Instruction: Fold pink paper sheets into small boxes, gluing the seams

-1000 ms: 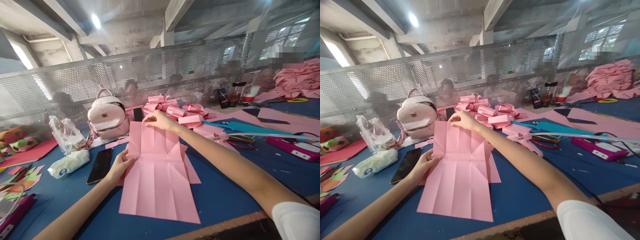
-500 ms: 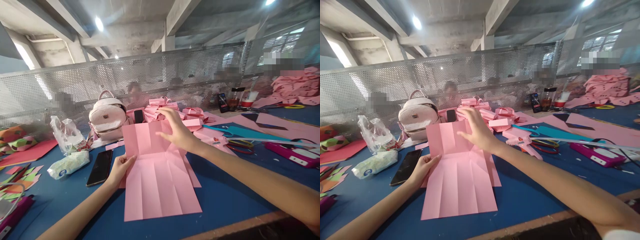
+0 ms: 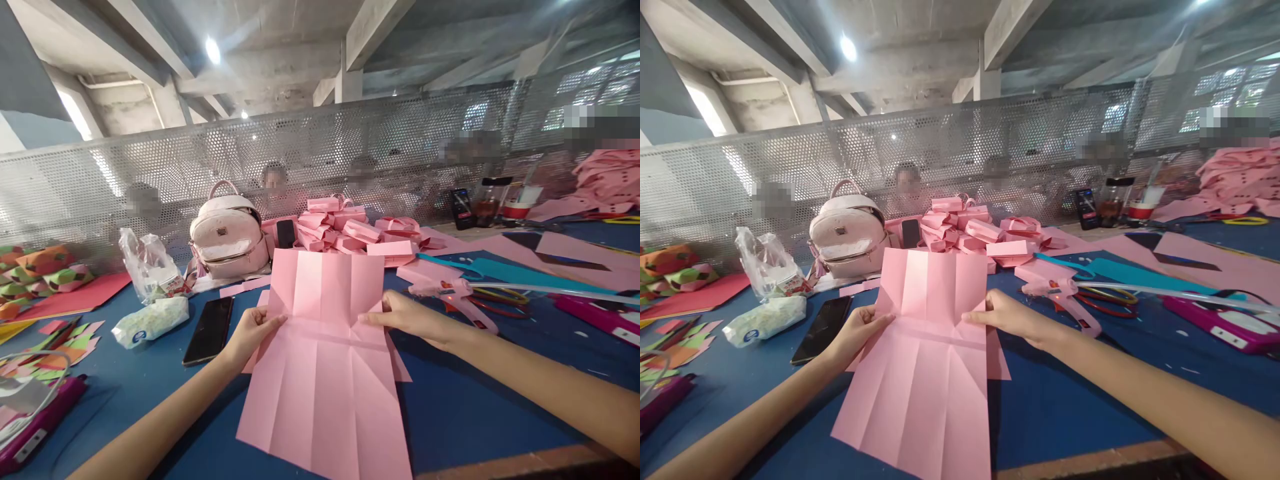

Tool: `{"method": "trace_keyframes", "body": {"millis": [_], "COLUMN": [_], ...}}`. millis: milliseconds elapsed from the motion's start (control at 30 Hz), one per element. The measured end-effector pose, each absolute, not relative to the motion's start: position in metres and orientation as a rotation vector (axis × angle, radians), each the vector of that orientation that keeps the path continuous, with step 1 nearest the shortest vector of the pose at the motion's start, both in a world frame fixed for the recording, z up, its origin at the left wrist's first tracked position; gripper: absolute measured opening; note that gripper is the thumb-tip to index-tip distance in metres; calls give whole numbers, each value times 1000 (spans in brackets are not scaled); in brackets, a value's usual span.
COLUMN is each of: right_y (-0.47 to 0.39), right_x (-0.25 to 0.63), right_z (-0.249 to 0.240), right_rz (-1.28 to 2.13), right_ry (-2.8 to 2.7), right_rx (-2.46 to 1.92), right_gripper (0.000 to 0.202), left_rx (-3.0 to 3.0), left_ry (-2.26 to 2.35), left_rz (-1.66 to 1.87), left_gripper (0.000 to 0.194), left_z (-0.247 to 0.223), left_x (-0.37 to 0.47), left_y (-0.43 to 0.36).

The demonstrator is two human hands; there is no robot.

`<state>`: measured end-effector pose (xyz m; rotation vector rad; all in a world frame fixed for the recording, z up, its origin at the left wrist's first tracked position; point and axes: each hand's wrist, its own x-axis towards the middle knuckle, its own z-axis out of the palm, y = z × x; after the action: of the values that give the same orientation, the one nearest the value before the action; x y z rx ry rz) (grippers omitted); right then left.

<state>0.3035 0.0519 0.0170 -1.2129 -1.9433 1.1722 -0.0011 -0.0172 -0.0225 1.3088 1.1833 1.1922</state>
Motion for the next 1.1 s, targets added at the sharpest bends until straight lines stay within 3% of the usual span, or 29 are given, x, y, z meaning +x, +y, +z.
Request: {"method": "trace_keyframes", "body": {"millis": [100,200,300,367,500,600,733,933,1100], "right_y": [52,41,29,28,46,62,71,70,45], "right_x": [312,308,289,272,248,245,251,252,252], "right_z": [41,74,97,100,87,73,55,39,27], "right_rz": [967,362,0,-37,-41,22,51,73,169], "right_ry": [-2013,-2140,-2442,-2675,-2992,-3031,-2994,-2946,-2953], "right_rx": [-1024,-870,-759,-713,-891,-944,-950,-907,-762], "right_gripper": [56,71,62,61,24,14,4,5,30], "left_rx": [1486,1694,1871,1970,2121,2181,2202,2280,2399], "left_ry": [1186,1150,1100,1067,1074,1170,1338,1459,1550], "left_rz": [1002,776,605,526,480,526,586,629,695], "left_gripper": [42,41,36,37,37,28,41,23,3], "left_z": [-12,7,31,46,56,44,16,-2,-5], "left_x": [-9,-7,9,25,47,45,30,25,42], "left_y": [-9,3,17,27,42,44,41,33,1]}}
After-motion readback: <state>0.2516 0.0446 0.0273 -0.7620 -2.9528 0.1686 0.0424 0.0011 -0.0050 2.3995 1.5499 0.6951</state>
